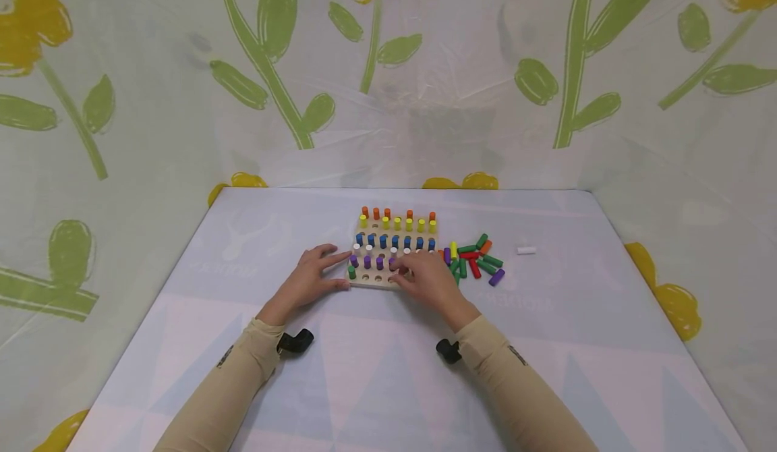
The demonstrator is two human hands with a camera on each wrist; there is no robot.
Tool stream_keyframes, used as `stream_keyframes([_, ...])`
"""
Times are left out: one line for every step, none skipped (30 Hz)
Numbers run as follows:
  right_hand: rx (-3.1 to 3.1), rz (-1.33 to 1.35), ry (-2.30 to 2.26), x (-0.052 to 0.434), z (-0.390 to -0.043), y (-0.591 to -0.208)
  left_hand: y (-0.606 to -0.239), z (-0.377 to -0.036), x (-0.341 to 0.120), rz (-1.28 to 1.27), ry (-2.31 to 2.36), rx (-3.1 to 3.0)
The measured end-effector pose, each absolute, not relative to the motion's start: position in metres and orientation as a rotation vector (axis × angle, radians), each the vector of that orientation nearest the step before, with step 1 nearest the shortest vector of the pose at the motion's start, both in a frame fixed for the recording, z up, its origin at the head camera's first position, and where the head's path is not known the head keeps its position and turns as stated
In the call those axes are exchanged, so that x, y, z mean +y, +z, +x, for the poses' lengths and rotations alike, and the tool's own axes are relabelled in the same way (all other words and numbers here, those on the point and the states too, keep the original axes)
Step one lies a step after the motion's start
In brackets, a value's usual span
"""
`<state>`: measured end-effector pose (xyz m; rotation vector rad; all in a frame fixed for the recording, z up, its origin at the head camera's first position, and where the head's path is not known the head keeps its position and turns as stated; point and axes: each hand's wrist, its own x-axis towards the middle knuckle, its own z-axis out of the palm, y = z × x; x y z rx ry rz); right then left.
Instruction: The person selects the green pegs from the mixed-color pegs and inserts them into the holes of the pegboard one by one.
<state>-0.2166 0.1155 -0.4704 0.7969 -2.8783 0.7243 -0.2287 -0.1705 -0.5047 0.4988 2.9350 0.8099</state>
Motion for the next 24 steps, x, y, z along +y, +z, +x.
stream_keyframes([-2.879, 0.799, 0.712, 0.116, -0.216, -0.47, -0.505, -0.229, -0.171, 0.503, 0.812, 2.938])
stream_keyframes([-2.88, 0.799, 0.7, 0.117, -0.216, -0.471, -0.506, -0.229, -0.171, 0.511, 0.813, 2.941])
stream_keyframes([-2.881, 0.8, 0.685, 0.118, -0.216, -0.471, -0.506, -0.229, -0.171, 0.514, 0.815, 2.943])
stream_keyframes([-2.883, 0.801, 0.671, 0.12, -0.216, -0.472, -0.506, -0.229, -0.171, 0.515, 0.815, 2.944])
stream_keyframes([-2.884, 0.801, 0.661, 0.121, -0.216, -0.472, -0.506, -0.229, -0.171, 0.52, 0.813, 2.946])
stream_keyframes([-2.885, 0.801, 0.653, 0.122, -0.216, -0.473, -0.506, -0.229, -0.171, 0.517, 0.812, 2.945])
stream_keyframes([-2.887, 0.797, 0.646, 0.123, -0.216, -0.473, -0.506, -0.229, -0.171, 0.514, 0.812, 2.942])
stream_keyframes([-2.889, 0.793, 0.64, 0.124, -0.216, -0.474, -0.506, -0.229, -0.171, 0.512, 0.81, 2.939])
stream_keyframes([-2.891, 0.788, 0.637, 0.125, -0.216, -0.474, -0.506, -0.229, -0.171, 0.507, 0.807, 2.936])
stream_keyframes([-2.891, 0.785, 0.637, 0.126, -0.216, -0.474, -0.505, -0.229, -0.171, 0.506, 0.808, 2.934])
stream_keyframes([-2.889, 0.782, 0.639, 0.128, -0.216, -0.474, -0.505, -0.229, -0.171, 0.506, 0.811, 2.933])
stream_keyframes([-2.886, 0.783, 0.643, 0.129, -0.215, -0.475, -0.505, -0.229, -0.171, 0.501, 0.814, 2.929])
stream_keyframes([-2.881, 0.785, 0.647, 0.13, -0.215, -0.474, -0.505, -0.229, -0.171, 0.502, 0.817, 2.928])
stream_keyframes([-2.875, 0.789, 0.65, 0.13, -0.215, -0.474, -0.505, -0.229, -0.171, 0.501, 0.82, 2.928])
stream_keyframes([-2.871, 0.791, 0.655, 0.131, -0.214, -0.474, -0.504, -0.228, -0.171, 0.5, 0.823, 2.927])
stream_keyframes([-2.866, 0.796, 0.658, 0.131, -0.214, -0.474, -0.504, -0.228, -0.171, 0.497, 0.827, 2.926])
stream_keyframes([-2.864, 0.796, 0.662, 0.132, -0.214, -0.473, -0.504, -0.228, -0.171, 0.495, 0.828, 2.925])
stream_keyframes([-2.866, 0.795, 0.666, 0.132, -0.214, -0.473, -0.504, -0.228, -0.171, 0.492, 0.828, 2.924])
stream_keyframes([-2.868, 0.792, 0.665, 0.132, -0.214, -0.473, -0.504, -0.228, -0.171, 0.49, 0.828, 2.924])
stream_keyframes([-2.87, 0.791, 0.667, 0.133, -0.213, -0.473, -0.505, -0.228, -0.171, 0.486, 0.828, 2.923])
stream_keyframes([-2.868, 0.79, 0.668, 0.133, -0.213, -0.473, -0.505, -0.228, -0.171, 0.483, 0.829, 2.921])
stream_keyframes([-2.869, 0.788, 0.672, 0.134, -0.213, -0.473, -0.506, -0.229, -0.171, 0.48, 0.829, 2.92])
stream_keyframes([-2.867, 0.788, 0.674, 0.135, -0.213, -0.474, -0.506, -0.229, -0.171, 0.477, 0.828, 2.919])
stream_keyframes([-2.866, 0.788, 0.675, 0.136, -0.213, -0.474, -0.506, -0.229, -0.171, 0.476, 0.826, 2.918])
